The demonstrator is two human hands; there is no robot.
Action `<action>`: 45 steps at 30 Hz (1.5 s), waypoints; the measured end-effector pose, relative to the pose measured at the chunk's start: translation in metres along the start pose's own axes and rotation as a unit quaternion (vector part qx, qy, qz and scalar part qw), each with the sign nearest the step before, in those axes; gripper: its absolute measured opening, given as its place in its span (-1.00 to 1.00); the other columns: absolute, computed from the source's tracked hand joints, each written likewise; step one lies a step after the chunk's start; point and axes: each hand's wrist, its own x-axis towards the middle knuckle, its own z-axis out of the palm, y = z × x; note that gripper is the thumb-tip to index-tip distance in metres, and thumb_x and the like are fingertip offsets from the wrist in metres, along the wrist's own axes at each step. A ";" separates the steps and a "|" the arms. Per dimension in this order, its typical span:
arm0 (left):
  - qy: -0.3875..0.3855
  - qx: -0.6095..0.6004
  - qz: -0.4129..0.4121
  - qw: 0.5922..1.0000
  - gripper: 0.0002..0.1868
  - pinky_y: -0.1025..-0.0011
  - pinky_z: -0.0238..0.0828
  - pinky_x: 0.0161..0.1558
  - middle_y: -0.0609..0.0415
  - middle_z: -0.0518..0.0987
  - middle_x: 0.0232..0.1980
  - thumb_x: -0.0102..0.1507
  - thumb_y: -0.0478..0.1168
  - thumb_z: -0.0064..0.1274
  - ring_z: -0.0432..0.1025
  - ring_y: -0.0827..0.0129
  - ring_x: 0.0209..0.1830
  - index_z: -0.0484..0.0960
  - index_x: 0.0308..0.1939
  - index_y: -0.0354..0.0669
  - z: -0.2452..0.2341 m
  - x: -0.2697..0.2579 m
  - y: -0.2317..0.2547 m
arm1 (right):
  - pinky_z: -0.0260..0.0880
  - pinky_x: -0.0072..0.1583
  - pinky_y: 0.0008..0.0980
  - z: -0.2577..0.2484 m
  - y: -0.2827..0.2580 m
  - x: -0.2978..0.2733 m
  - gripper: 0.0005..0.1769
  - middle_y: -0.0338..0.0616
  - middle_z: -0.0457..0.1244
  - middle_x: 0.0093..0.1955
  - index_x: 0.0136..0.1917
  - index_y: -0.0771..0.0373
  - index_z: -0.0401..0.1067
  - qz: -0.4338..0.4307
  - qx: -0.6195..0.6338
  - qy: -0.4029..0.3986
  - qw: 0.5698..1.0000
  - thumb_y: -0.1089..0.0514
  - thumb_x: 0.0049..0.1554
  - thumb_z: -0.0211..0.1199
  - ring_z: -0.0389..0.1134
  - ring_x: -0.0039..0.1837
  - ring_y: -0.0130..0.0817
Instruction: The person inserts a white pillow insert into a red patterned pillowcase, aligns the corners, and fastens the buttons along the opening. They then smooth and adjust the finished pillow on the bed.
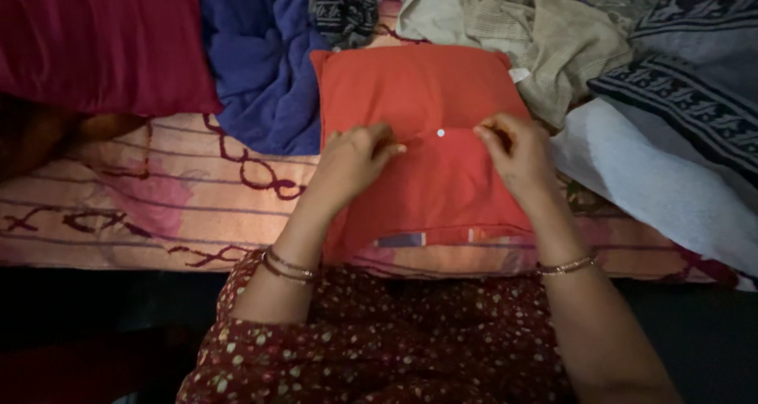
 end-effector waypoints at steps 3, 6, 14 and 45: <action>0.043 0.019 -0.015 0.999 -0.74 0.10 0.34 0.03 -0.02 0.67 -0.08 0.25 -0.07 0.21 0.53 0.05 0.01 0.64 -0.07 -0.09 0.001 0.002 0.002 | 0.43 0.04 -0.38 -0.005 0.005 -0.001 -0.88 -0.07 0.41 -0.04 0.02 0.31 0.52 0.016 0.025 -0.005 1.000 0.21 0.26 0.31 0.44 -0.03 -0.35; 0.076 0.086 -0.012 0.993 -0.73 0.05 0.25 0.13 0.01 0.63 0.03 0.22 -0.14 0.21 0.48 0.10 0.11 0.63 -0.02 -0.08 0.000 0.007 0.008 | 0.39 0.13 -0.25 -0.005 0.005 0.010 -0.84 0.01 0.36 0.06 0.05 0.32 0.54 0.019 -0.076 -0.005 0.997 0.23 0.20 0.36 0.40 0.07 -0.16; 0.206 0.104 0.175 0.957 -0.22 -0.07 -0.18 0.56 -0.14 0.22 0.60 0.36 0.09 0.06 0.05 0.08 0.63 0.26 0.53 -0.25 0.049 0.010 0.023 | 0.01 0.61 0.02 0.008 0.004 0.007 -0.42 0.14 0.09 0.61 0.62 0.26 0.15 -0.176 -0.134 0.099 0.970 0.05 0.41 0.09 0.07 0.65 0.10; 0.115 0.160 -0.009 0.980 -0.16 -0.13 -0.35 0.52 -0.13 0.09 0.62 0.39 0.26 -0.23 -0.06 0.13 0.64 0.11 0.54 -0.28 0.075 0.034 -0.030 | -0.22 0.59 0.01 0.037 0.075 0.000 -0.23 0.22 -0.16 0.68 0.61 0.42 -0.04 0.025 -0.257 -0.105 0.960 -0.17 0.37 -0.13 -0.17 0.68 0.09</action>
